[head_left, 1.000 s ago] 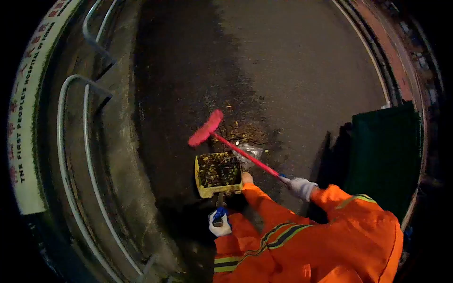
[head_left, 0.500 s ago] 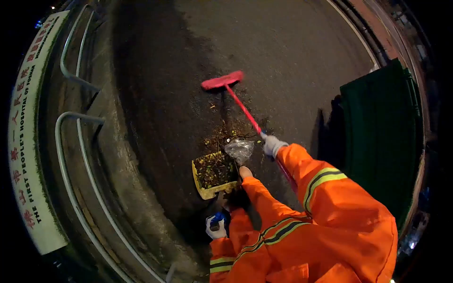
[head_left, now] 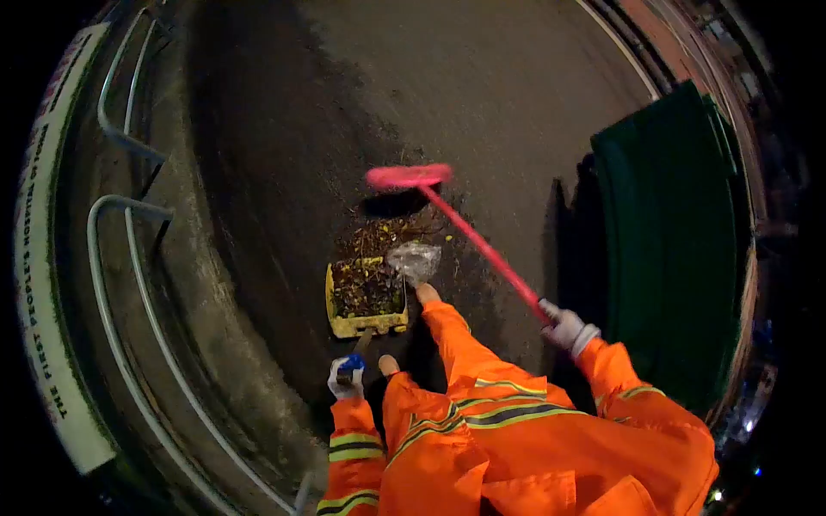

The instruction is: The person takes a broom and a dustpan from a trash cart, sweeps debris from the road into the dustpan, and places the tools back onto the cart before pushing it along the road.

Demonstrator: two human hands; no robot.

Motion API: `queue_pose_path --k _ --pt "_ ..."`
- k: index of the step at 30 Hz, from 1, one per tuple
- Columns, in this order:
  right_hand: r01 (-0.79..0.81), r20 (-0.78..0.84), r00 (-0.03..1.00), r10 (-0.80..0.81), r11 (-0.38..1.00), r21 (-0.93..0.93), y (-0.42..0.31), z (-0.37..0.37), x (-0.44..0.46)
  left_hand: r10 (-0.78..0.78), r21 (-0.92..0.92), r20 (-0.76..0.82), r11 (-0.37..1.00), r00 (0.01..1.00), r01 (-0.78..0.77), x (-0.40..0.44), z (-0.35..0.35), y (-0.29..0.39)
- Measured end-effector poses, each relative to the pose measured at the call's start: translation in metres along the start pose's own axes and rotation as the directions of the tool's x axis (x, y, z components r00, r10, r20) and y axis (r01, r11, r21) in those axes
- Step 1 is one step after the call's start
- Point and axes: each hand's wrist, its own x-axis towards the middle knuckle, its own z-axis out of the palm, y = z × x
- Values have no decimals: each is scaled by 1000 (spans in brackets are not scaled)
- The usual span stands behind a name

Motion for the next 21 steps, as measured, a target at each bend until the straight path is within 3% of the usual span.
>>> queue_pose_path --k 1,2,3,4,5,7,9,10,11,13,14,16,17,19,21 --pt "10 -85 996 -14 999 -44 43 -3 2 -121 117 15 986 993 118 -5 -19 -14" --pt "68 -185 978 -93 988 -137 99 2 1 -22 246 30 969 999 14 -7 -11 3" --pt "-294 -101 952 290 955 -34 39 -31 -26 77 369 49 925 996 -90 -9 -8 13" --pt "-242 -148 964 221 961 -136 38 -36 -45 40 244 58 968 998 -53 -15 -15 -1" --pt "-586 -93 810 579 802 -115 -46 -56 -80 -36 10 29 999 999 36 -20 -16 -14" --pt "-503 -220 863 455 820 -274 -2 -41 -114 1 272 40 962 999 -12 -12 -13 -2" --pt "-563 -203 826 526 781 -269 38 -8 -150 52 343 85 936 995 -78 -17 -17 3" --pt "-609 -228 793 565 755 -245 39 11 -168 -27 421 53 907 998 2 -20 -18 -8" --pt "-650 -250 758 602 729 -215 29 34 -180 -3 420 76 907 997 -30 -23 -19 -8" --pt "-593 -125 804 581 769 -241 13 69 -194 50 420 118 903 992 -95 -24 -19 -5" --pt "-464 -95 885 456 845 -265 21 91 -199 -18 456 121 889 993 -39 -23 -13 10" --pt "-475 31 877 479 875 -90 6 131 -202 -9 385 177 921 984 -61 -30 -15 1" --pt "-348 35 935 352 934 -83 16 152 -197 -3 354 199 933 980 -69 -32 -17 -4" --pt "-391 100 904 416 899 -197 -38 147 -183 -6 412 227 907 974 -90 -31 -23 -11" --pt "-313 66 937 344 907 -282 -59 124 -170 -20 443 223 893 975 -83 -28 -21 0"
